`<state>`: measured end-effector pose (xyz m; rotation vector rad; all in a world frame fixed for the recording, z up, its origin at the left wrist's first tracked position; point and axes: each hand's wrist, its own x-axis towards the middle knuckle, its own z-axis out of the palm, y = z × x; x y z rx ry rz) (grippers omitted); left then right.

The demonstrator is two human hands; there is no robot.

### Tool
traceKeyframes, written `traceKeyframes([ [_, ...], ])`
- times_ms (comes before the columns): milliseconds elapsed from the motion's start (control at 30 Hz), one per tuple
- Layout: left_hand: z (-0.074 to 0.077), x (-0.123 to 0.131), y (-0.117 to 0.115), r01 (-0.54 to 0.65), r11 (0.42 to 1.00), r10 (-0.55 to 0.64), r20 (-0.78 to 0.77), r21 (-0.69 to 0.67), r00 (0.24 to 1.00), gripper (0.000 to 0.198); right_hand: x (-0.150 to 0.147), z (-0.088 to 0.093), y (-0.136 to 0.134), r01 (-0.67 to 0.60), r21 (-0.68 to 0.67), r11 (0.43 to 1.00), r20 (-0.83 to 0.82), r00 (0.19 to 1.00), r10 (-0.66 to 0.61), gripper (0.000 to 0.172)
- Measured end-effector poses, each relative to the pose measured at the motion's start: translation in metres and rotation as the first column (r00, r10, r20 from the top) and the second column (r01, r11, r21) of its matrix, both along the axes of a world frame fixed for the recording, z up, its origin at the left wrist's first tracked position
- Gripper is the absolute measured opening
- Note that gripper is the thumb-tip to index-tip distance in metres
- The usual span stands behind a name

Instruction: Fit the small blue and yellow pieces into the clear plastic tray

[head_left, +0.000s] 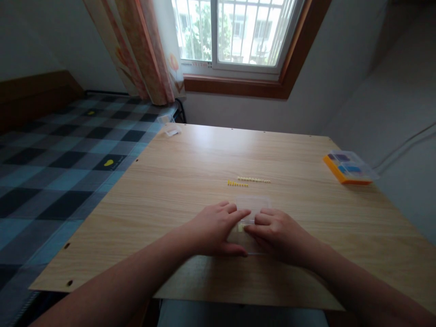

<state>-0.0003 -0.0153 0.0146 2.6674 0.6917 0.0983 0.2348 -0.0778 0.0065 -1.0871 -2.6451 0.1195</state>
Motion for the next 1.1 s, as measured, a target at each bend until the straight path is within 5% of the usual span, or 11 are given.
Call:
traceKeyframes([
  [1100,0.0008,0.0005,-0.0003,-0.001,1.0,0.001,-0.006,0.0,1.0,0.09,-0.0013,0.0005,0.0005,0.018,-0.012,1.0,0.007,1.0,-0.018,0.016],
])
